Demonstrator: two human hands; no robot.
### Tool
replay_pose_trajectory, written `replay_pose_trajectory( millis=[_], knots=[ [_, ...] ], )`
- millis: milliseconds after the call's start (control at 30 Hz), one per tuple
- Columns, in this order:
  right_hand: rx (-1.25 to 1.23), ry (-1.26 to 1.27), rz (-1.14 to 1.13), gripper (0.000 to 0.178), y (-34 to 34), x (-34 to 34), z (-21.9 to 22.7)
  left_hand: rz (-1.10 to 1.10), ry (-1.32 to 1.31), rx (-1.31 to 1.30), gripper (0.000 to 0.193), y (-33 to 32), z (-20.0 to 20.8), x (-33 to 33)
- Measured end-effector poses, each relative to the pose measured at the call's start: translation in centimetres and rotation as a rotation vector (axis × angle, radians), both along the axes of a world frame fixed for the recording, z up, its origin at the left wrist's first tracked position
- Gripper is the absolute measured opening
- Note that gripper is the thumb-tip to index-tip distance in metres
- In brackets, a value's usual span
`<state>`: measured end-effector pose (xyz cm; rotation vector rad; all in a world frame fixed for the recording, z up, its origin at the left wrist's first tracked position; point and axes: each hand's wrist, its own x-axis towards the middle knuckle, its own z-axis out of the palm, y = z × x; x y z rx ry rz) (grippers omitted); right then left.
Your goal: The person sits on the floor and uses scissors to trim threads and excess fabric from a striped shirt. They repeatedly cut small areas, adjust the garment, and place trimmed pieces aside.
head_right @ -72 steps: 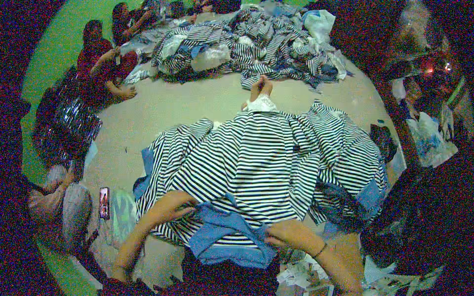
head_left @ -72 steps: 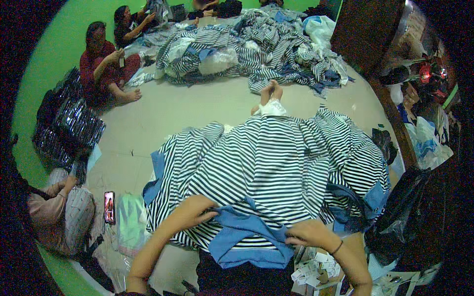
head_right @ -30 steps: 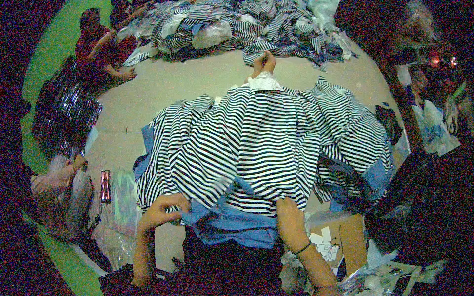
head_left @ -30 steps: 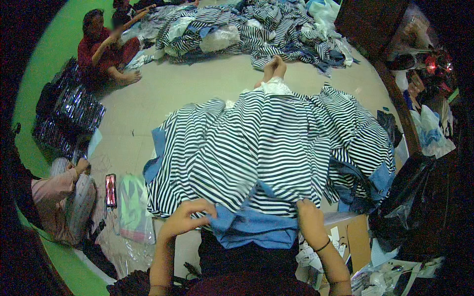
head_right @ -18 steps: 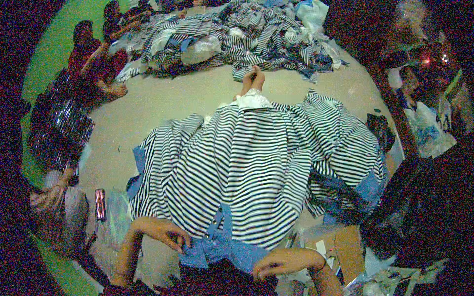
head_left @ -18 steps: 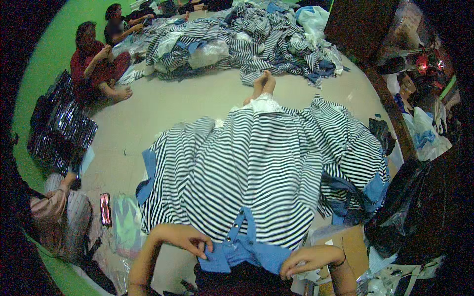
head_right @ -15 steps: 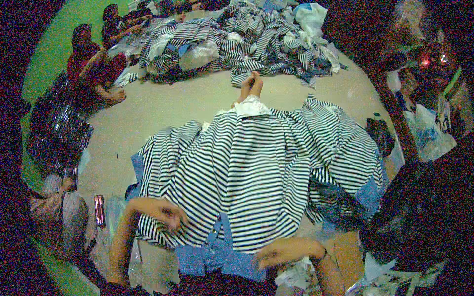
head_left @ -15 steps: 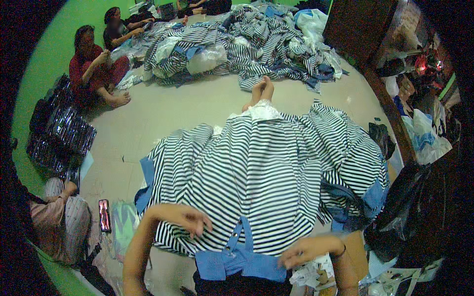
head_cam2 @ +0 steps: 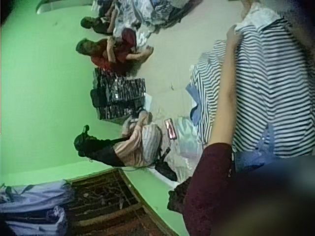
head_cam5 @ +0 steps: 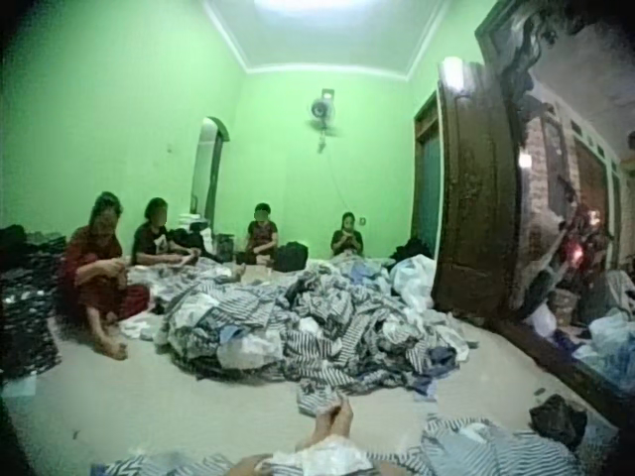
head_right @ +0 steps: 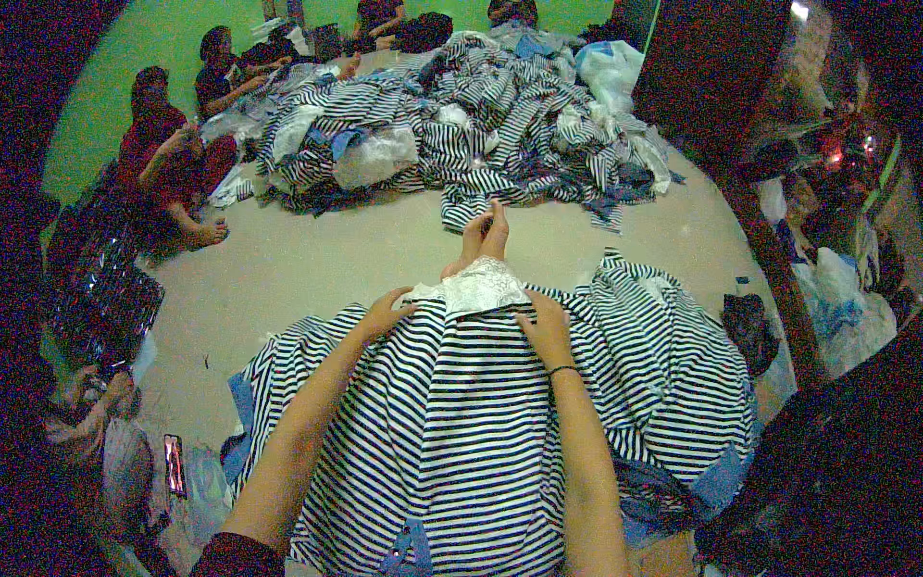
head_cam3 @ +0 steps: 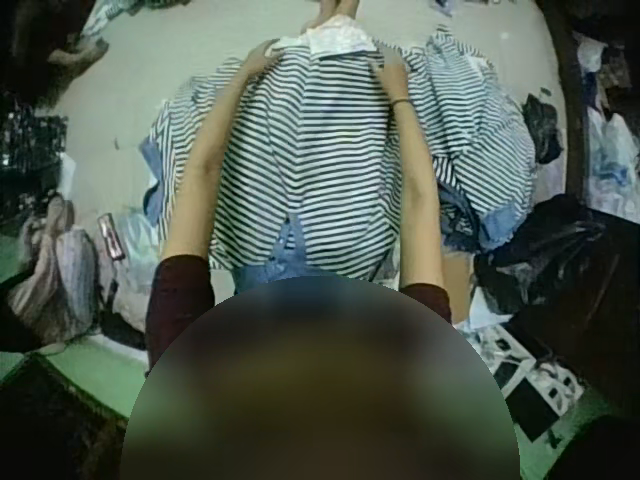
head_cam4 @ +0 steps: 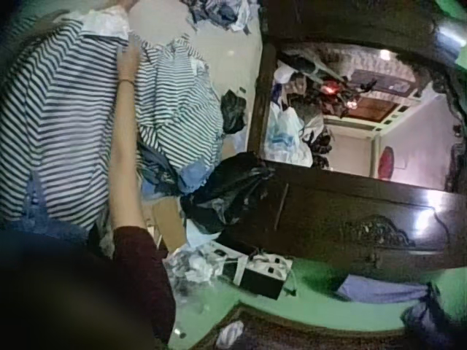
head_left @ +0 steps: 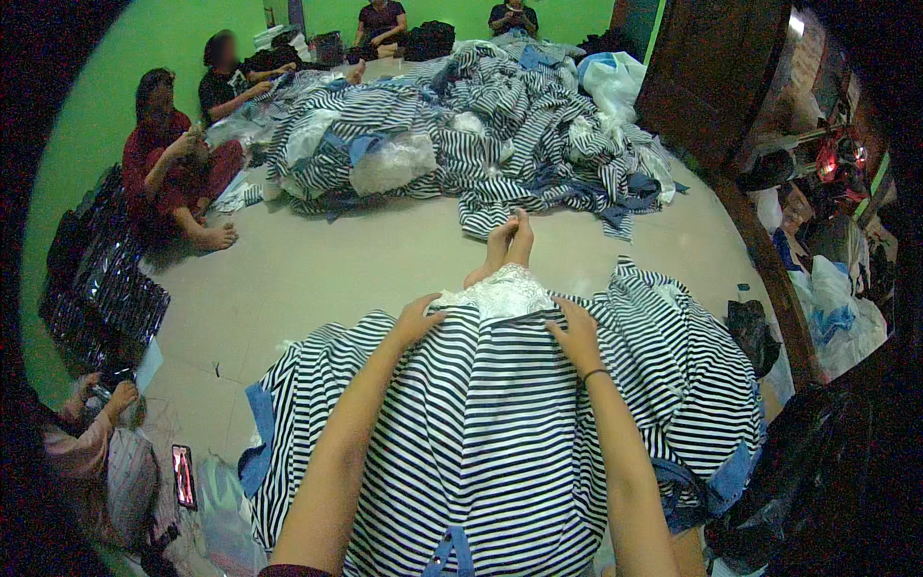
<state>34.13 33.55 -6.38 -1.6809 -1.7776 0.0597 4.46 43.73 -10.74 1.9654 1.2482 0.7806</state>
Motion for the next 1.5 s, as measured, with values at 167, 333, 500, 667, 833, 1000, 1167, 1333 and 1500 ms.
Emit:
replay_pose_trajectory(
  millis=[167, 333, 500, 667, 833, 1000, 1167, 1333, 1500],
  knots=[
    [-0.204, -0.15, 0.101, 0.021, 1.8, 0.1, 1.8, -0.037, 0.313, -0.197, 0.024, 1.9, -1.6, 0.1],
    [-0.331, 0.55, 0.231, 0.019, -1.2, 4.3, 7.7, -0.128, -0.127, -0.189, 0.019, 1.8, 5.1, -5.1],
    [-0.189, 0.472, -0.026, 0.021, -6.5, 7.5, 15.5, -0.441, -0.52, -0.589, 0.024, -0.7, 16.5, -10.0],
    [0.202, 0.219, 0.105, 0.02, -6.7, 9.6, 21.2, -0.308, -0.663, -0.145, 0.042, -0.9, 24.2, -11.4],
    [0.258, 0.025, -0.238, 0.037, 1.7, 8.4, 18.1, 0.286, 0.519, 0.71, 0.045, 4.2, 23.4, -4.5],
    [-0.289, -0.323, 0.072, 0.078, -1.5, 0.7, 10.8, 0.184, 0.635, 0.484, 0.065, -2.1, 17.2, 0.5],
    [-0.437, -0.07, 0.811, 0.063, -19.8, -7.6, 8.6, -0.641, 0.229, 0.295, 0.055, -21.8, 12.2, -2.6],
    [-0.643, -0.079, 0.594, 0.054, -30.2, -10.8, 7.7, -0.668, 0.576, 0.19, 0.056, -32.5, 11.5, -7.1],
    [-0.574, 0.117, 0.407, 0.036, -32.4, -9.4, 7.1, -0.483, 0.289, 0.195, 0.027, -33.6, 10.5, -8.7]
  ],
)
